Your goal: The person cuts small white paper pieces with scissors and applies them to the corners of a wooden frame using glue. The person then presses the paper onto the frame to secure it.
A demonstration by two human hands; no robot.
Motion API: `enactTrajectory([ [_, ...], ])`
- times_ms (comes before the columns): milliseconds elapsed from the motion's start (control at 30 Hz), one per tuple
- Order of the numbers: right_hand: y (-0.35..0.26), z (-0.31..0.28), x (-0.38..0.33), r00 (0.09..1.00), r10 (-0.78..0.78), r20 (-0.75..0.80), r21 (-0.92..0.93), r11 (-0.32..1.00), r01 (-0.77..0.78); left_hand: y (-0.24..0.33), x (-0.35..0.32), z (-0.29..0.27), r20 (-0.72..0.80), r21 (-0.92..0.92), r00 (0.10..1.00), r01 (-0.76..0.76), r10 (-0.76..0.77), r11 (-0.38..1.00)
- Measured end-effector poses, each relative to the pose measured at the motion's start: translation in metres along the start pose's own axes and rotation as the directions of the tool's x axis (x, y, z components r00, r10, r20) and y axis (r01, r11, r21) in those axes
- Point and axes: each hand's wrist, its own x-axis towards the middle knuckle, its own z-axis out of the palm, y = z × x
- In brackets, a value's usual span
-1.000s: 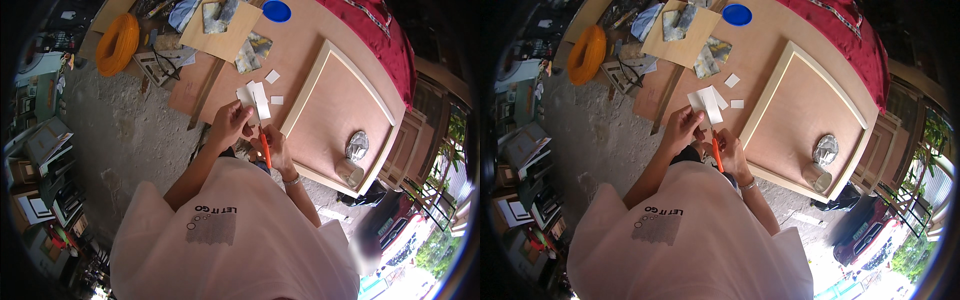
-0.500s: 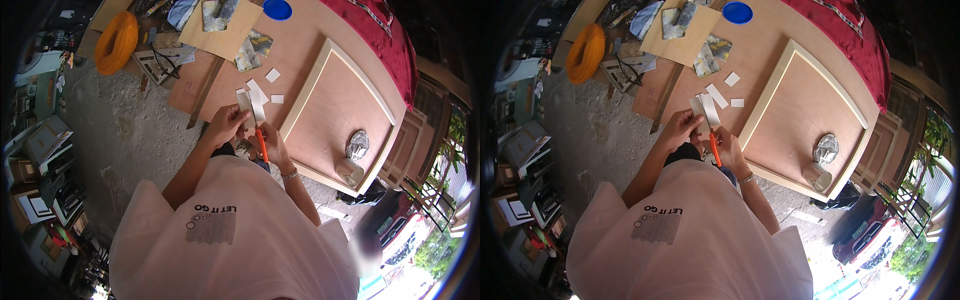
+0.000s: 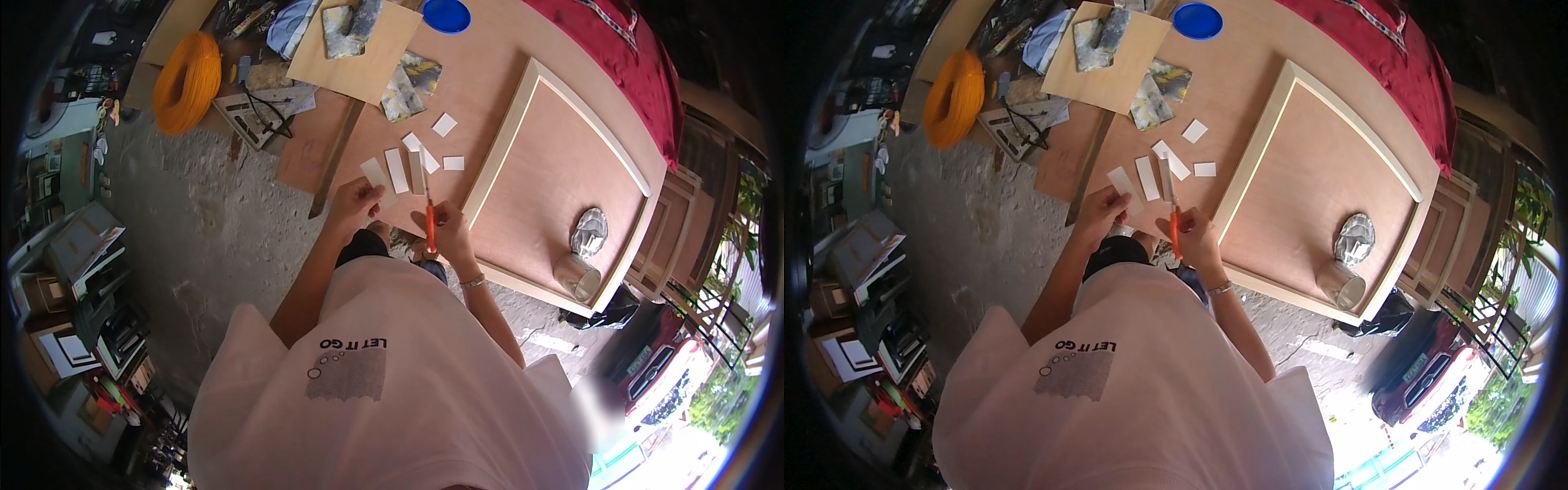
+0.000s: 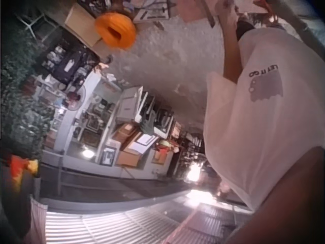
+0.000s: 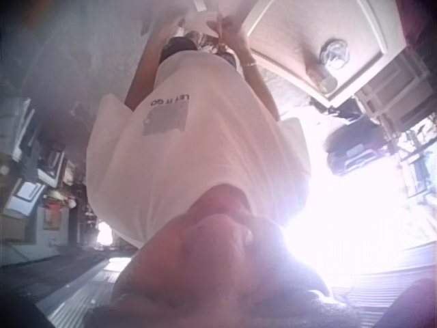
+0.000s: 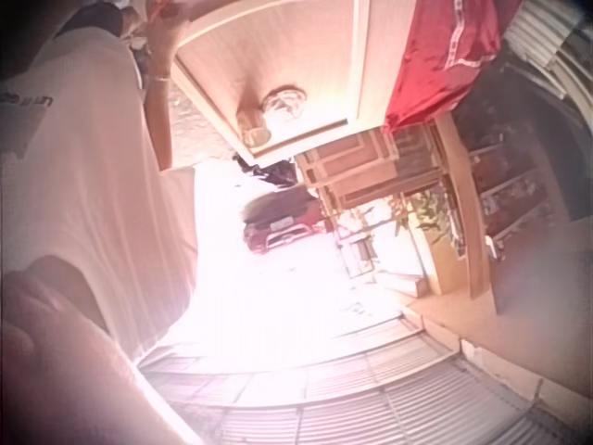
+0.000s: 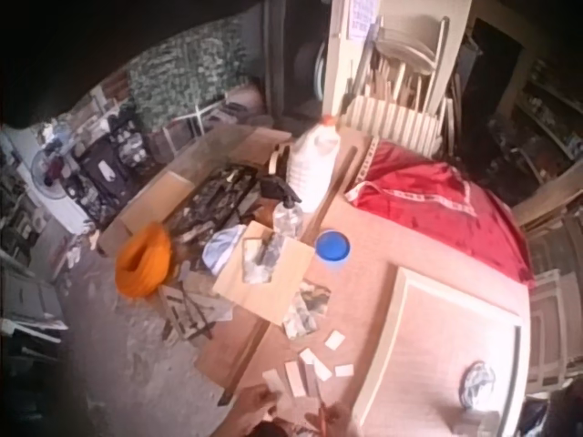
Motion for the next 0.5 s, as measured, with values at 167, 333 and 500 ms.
enactTrajectory([
  [167,0.006,-0.014,0.002,0.986,0.129,0.102,0.296,0.943,-0.154,0.014,0.0,0.002,-0.027,-0.075,0.997,-0.075,0.074,0.994],
  [333,-0.016,-0.008,-0.015,0.99,0.015,0.141,0.323,0.945,-0.06,0.023,0.001,0.01,-0.018,-0.298,0.99,-0.142,0.143,0.944],
  [500,-0.026,0.013,-0.008,1.0,0.016,0.015,0.481,0.877,-0.021,0.025,0.005,0.021,-0.004,-0.235,0.99,-0.137,0.14,0.962],
])
